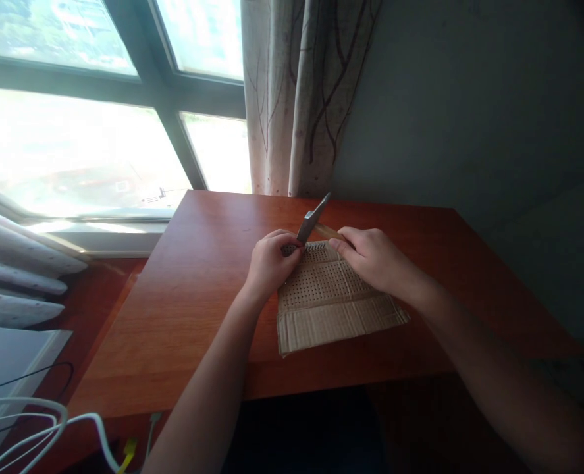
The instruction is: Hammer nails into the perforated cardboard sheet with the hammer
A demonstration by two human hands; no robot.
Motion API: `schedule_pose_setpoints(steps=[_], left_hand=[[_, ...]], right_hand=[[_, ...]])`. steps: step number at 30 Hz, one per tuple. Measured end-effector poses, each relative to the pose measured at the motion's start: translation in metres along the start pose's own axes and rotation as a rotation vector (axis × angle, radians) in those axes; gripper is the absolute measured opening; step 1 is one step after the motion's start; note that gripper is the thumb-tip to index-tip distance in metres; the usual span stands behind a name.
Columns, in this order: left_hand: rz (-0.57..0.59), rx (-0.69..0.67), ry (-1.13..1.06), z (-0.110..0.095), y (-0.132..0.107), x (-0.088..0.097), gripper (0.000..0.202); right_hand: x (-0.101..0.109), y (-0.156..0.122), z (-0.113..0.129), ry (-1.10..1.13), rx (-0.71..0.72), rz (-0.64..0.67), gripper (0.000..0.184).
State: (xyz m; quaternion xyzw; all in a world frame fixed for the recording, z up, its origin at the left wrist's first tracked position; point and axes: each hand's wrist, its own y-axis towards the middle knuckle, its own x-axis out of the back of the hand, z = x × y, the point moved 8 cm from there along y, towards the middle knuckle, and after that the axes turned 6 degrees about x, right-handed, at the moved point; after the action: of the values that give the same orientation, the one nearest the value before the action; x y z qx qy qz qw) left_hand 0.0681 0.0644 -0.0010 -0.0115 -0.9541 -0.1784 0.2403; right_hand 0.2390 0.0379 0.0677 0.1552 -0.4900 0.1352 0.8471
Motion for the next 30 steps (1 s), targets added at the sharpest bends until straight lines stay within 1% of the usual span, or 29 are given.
schedule_pose_setpoints(steps=[2,6,11,16,21,24,27,30], left_hand=[[0.007,0.009,0.009,0.000,0.000,0.000,0.007],[0.015,0.010,-0.010,-0.001,0.001,0.000,0.008],[0.033,0.032,-0.003,0.003,0.001,-0.002,0.008],[0.032,0.035,-0.029,0.005,0.001,-0.002,0.009],[0.087,0.128,-0.147,0.013,0.001,-0.006,0.020],[0.104,0.171,-0.203,0.016,0.001,-0.007,0.021],[0.096,0.192,-0.208,0.017,0.001,-0.007,0.021],[0.105,0.185,-0.246,0.017,0.001,-0.008,0.022]], right_hand=[[-0.001,0.000,0.000,0.010,-0.002,0.007,0.032],[0.003,-0.001,-0.001,0.032,-0.017,-0.031,0.032],[-0.002,-0.001,-0.003,0.030,-0.019,0.004,0.033],[0.001,-0.001,-0.006,0.029,-0.020,-0.046,0.033],[-0.006,-0.001,-0.006,0.002,-0.018,0.028,0.031],[-0.005,-0.001,-0.005,0.003,-0.017,0.010,0.030],[-0.005,-0.001,-0.006,-0.004,-0.023,-0.003,0.029],[-0.010,0.000,-0.008,-0.015,-0.018,0.032,0.030]])
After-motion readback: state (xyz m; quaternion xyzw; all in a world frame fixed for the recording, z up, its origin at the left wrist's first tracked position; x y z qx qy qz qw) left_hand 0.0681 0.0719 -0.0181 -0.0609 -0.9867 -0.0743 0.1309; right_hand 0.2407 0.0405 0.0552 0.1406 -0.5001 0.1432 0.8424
